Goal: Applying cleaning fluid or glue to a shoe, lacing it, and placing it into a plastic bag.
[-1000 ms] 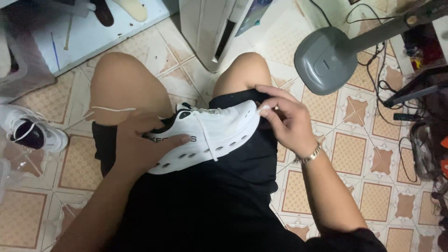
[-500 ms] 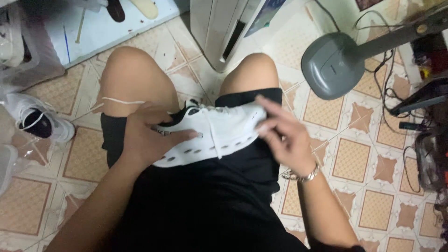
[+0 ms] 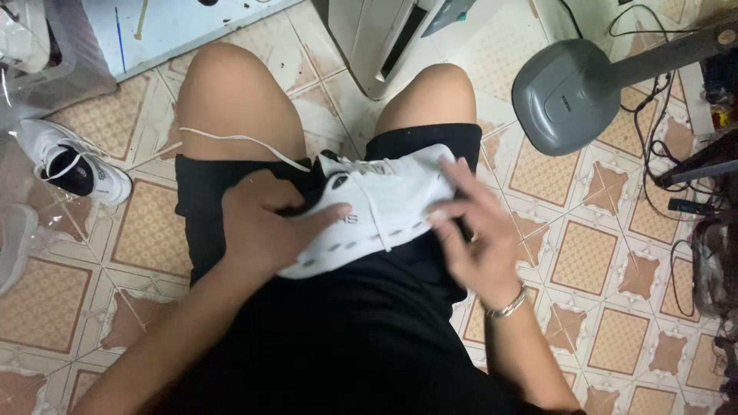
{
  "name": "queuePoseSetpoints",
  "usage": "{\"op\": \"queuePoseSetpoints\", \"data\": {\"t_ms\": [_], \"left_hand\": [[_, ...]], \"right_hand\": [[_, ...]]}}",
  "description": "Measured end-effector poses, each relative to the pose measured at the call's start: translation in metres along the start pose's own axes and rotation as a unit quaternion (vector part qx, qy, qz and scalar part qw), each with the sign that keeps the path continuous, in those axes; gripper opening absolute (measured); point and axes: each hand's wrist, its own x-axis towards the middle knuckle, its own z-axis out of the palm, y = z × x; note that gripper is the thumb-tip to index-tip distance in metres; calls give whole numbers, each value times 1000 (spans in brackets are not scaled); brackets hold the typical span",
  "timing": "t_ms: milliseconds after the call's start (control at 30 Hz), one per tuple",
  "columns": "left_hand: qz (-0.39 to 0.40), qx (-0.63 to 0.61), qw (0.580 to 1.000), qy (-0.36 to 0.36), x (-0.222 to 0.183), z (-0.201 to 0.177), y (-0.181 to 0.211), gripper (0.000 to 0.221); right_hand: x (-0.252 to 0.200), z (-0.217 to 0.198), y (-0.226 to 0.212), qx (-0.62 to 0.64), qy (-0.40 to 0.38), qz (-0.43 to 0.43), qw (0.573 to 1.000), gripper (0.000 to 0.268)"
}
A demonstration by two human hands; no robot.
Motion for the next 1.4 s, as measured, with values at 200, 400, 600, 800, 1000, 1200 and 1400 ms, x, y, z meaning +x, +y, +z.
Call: {"op": "queuePoseSetpoints", "data": {"t_ms": [200, 400, 600, 800, 1000, 1200, 1400], "left_hand": [[-93, 52, 992, -74, 2, -8, 49, 55], [-135, 2, 990, -50, -13, -7, 63, 53], [-126, -47, 990, -47, -22, -6, 73, 55], [-215, -80, 970, -77, -21, -7, 78, 57], [-241, -108, 962, -75, -21, -6, 76, 60], [-252, -102, 960, -60, -25, -4, 78, 60], [-256, -101, 960, -58, -25, -4, 80, 53]], "right_hand": [[-6, -7, -16, 81, 28, 180, 980, 9], [-16, 3, -47, -14, -10, -18, 1000, 9], [-27, -3, -38, 4, -4, -7, 1000, 7], [-12, -10, -43, 103, 83, 121, 984, 3], [-27, -12, -12, -14, 13, -6, 1000, 7], [-20, 2, -50, 15, -39, -71, 997, 7], [-39, 8, -33, 31, 18, -39, 999, 9]]}}
